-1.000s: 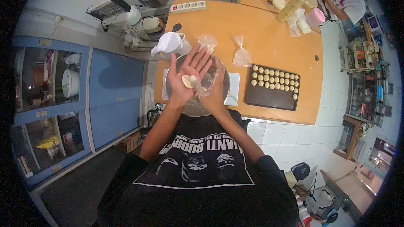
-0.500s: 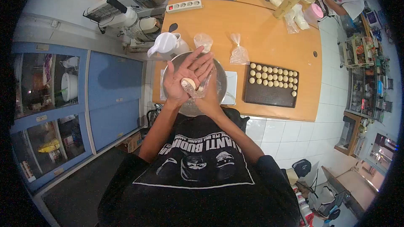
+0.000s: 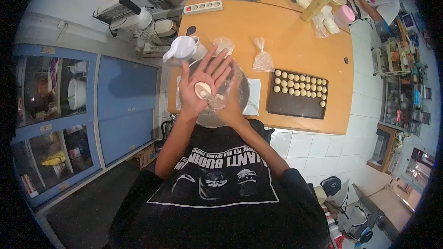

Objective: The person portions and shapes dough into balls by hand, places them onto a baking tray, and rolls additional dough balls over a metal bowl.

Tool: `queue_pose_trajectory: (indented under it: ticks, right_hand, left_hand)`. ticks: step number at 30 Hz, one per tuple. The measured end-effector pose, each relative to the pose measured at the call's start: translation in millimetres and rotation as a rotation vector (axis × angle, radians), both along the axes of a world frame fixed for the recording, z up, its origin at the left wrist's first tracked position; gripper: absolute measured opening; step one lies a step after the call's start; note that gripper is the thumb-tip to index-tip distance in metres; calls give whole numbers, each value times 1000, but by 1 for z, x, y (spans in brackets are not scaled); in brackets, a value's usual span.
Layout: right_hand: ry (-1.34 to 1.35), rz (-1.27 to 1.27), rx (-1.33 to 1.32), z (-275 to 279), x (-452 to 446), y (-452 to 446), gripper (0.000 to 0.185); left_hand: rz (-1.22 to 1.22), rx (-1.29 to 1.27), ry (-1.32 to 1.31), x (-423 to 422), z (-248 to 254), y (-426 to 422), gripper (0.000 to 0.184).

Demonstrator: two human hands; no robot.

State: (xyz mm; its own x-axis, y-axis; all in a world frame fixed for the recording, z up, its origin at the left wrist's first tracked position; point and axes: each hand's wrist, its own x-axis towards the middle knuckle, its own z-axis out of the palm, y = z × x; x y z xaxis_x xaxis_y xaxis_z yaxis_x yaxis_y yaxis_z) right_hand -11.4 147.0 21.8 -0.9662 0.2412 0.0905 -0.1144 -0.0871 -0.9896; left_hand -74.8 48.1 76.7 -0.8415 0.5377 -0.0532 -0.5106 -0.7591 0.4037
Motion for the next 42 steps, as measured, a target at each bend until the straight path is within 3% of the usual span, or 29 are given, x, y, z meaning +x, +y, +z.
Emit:
queue_pose_trajectory:
  ticks: [2,4,5,6,8,13,20,23,25,29,31,37,42]
  right_hand:
    - [107,-76,-30,29,-3,10,111]
    - [204,-4,569,48,-3,38,87]
    - [234,-17,677,55,-1,43,63]
    - [231,-17,679,51,0,48,63]
    - [216,280,608,40,2,56,52]
    - [111,263,485,40,8,38,39]
    - [158,109,663,46,9,25,33]
    - [131,80,602,44,8,19,27]
    - [-27,141,325,49,7,17,21]
    - [-123,176,317,51,3,13,18]
    - [-15,108,487,51,3,10,18]
    - [213,91,694,45,14,-2,32]
    - [136,158,853,53,23,-2,39]
  left_hand:
    - [-11,73,-50,-3,2,-7,97]
    - [-104,126,-105,-3,3,-16,101]
    - [-103,126,-108,-2,1,-20,101]
    - [-171,166,-111,-2,-3,-23,103]
    - [-248,210,-119,0,-9,-23,104]
    - [-247,128,-167,6,-9,-18,111]
    - [-193,78,-111,7,-13,-18,109]
    - [-170,51,-104,7,-16,-17,105]
    - [-185,-12,-45,7,-17,-18,101]
    - [-176,-63,-55,9,-18,-17,94]
    - [-126,-188,-56,7,-21,-14,92]
    - [11,-147,-162,-3,-28,-15,89]
    - [23,-102,-174,-11,-25,-19,90]
